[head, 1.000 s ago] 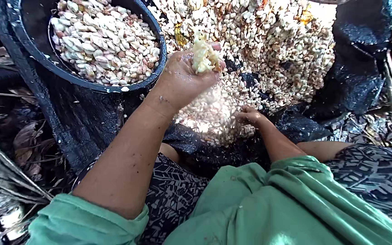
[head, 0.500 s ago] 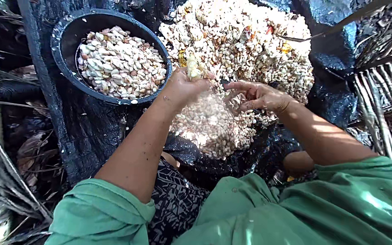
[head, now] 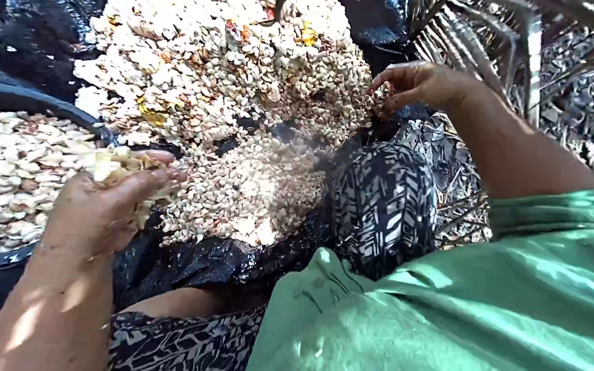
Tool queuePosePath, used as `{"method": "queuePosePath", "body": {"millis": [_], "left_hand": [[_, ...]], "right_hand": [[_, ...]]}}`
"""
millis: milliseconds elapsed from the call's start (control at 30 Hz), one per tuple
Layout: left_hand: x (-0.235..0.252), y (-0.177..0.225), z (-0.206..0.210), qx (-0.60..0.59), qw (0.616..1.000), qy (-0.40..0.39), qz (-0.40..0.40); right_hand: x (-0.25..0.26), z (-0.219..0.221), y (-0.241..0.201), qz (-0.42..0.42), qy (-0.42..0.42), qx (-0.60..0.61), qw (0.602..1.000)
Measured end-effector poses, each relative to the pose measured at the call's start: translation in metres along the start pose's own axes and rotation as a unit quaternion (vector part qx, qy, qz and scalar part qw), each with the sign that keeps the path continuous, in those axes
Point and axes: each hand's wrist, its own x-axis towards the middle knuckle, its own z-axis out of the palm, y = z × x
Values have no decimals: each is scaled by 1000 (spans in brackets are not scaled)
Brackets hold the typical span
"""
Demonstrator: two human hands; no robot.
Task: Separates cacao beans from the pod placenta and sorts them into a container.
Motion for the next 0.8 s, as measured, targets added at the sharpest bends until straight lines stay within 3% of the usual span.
{"method": "queuePosePath", "body": {"millis": [100,200,300,367,400,467,533,633,700,800], "left_hand": [[1,-32,-22,2,999,7,-38],[3,-53,-42,-20,997,4,-71],[6,-44,-38,-45,996,2,-76],[13,-46,-38,-62,996,22,-56],[20,-62,-54,-89,995,6,-32],[42,-100,-111,-138,975,-174,32],[29,-58,-71,-140,990,-15,8],[23,14,-26,-115,993,-22,24],[12,58,7,-82,995,37,48],[2,97,30,-76,988,130,47]], "right_hand": [[-83,15,56,16,68,77,995],[-169,36,102,108,123,132,978],[-220,58,135,278,119,11,953],[-230,70,152,384,81,-85,916],[-229,74,154,411,93,-98,902],[-218,74,155,393,185,-80,897],[-189,66,137,335,296,-32,894],[-120,39,107,191,368,21,910],[-64,22,66,112,335,26,935],[21,23,-26,57,176,-83,979]]}}
